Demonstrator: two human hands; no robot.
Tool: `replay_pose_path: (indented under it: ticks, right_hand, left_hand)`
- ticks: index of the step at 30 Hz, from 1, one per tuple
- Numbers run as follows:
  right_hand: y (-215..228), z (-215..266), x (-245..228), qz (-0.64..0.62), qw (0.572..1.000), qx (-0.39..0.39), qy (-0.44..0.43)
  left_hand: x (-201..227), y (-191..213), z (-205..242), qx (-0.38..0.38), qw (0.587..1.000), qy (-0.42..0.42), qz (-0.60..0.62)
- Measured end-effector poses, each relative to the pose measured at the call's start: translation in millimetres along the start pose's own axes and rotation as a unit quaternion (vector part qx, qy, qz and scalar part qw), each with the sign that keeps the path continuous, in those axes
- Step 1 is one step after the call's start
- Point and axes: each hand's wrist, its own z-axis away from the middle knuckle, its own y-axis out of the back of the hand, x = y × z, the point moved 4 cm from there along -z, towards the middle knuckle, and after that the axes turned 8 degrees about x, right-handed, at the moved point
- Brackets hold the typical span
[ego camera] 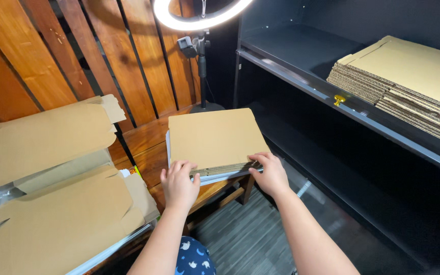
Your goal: The person repeatedly picks up flat cardboard sheets from a stack on a wooden stool and places them onto a shelf. They continue this process, moving the cardboard pieces one by one from the stool to the shelf.
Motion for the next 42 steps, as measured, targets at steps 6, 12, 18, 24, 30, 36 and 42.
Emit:
replay_pose_path:
  ticks: [6,12,18,24,30,36,42]
  right_hand:
    - [5.0,9.3,-5.6,0.006,0.999,-0.032,-0.007]
    - [13.0,15.0,-15.5,0.02,0.998,-0.055,-0.013]
    - [3.3,15.2,-9.6,0.042,0.998,-0.045,-0.005]
    - [3.6,19.5,-14.4,0.051,0.998,-0.045,-0.004]
    - [4.8,23.8,-17.0,0.044,0.998,-0.045,-0.006]
    - [3.5,24.3,-17.2,0.046,0.997,-0.055,-0.013]
    - [-0.1,25.5,-15.7,0.061,0.997,-0.052,-0.013]
  left_hand:
    - [1.1,-9.2,-4.1,0.043,0.998,-0.029,-0.02]
    - [2.5,-7.8,-7.0,0.069,0.996,-0.053,-0.019]
    - [10.2,0.0,-8.7,0.042,0.998,-0.04,-0.03]
    - [19.2,0.1,-6.9,-0.024,0.998,-0.024,-0.045]
    - [34.0,5.0,1.0,-0.077,0.992,-0.046,-0.089]
    - [39.5,9.2,3.2,-0.105,0.988,-0.039,-0.11]
    - [36.6,2.1,4.5,-0.098,0.986,-0.049,-0.126]
